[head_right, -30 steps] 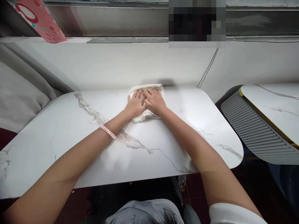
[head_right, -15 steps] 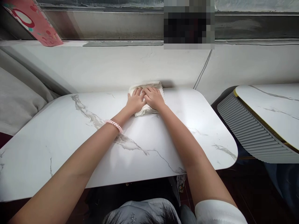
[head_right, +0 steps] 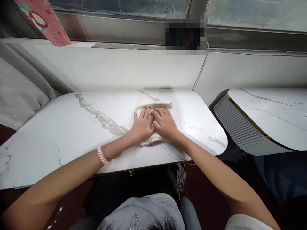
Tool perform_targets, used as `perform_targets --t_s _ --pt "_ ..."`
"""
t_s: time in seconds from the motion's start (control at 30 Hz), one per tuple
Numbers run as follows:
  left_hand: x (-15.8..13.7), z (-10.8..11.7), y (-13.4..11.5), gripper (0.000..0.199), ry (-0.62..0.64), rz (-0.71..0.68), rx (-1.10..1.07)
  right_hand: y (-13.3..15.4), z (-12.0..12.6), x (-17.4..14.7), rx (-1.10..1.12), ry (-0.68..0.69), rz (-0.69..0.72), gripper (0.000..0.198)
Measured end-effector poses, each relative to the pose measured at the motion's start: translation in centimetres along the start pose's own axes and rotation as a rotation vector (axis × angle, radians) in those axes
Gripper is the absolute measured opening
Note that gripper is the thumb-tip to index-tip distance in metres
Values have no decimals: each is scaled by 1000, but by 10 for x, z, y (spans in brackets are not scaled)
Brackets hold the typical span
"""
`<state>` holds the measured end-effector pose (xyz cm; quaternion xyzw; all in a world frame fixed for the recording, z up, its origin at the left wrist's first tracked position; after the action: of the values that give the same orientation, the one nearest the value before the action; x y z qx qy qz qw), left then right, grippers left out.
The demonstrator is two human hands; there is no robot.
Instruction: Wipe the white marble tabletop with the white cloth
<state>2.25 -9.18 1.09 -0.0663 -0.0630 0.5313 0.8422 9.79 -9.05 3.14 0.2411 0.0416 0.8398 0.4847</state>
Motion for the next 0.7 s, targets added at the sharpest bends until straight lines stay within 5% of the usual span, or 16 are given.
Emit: perform_targets --t_s 0.3,0.5,0.7 --pt "-53 -6 -46 63 69 -123 -8 25 21 -72 39 51 -17 39" --pt "-39 -5 -48 63 97 -115 -6 12 25 -60 95 56 -8 36" --pt "7 -7 -48 62 76 -97 -27 -29 27 -32 121 4 -7 35"
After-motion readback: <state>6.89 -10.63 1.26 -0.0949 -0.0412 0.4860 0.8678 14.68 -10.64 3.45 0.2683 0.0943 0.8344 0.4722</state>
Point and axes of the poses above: each hand's wrist, its own x-axis towards the middle knuckle, its own z-axis out of the back of the hand, y = z × x, the point moved 8 cm from there along x, towards the middle knuckle, and after that the axes turned 2 degrees about -z, right-handed, at the moved point
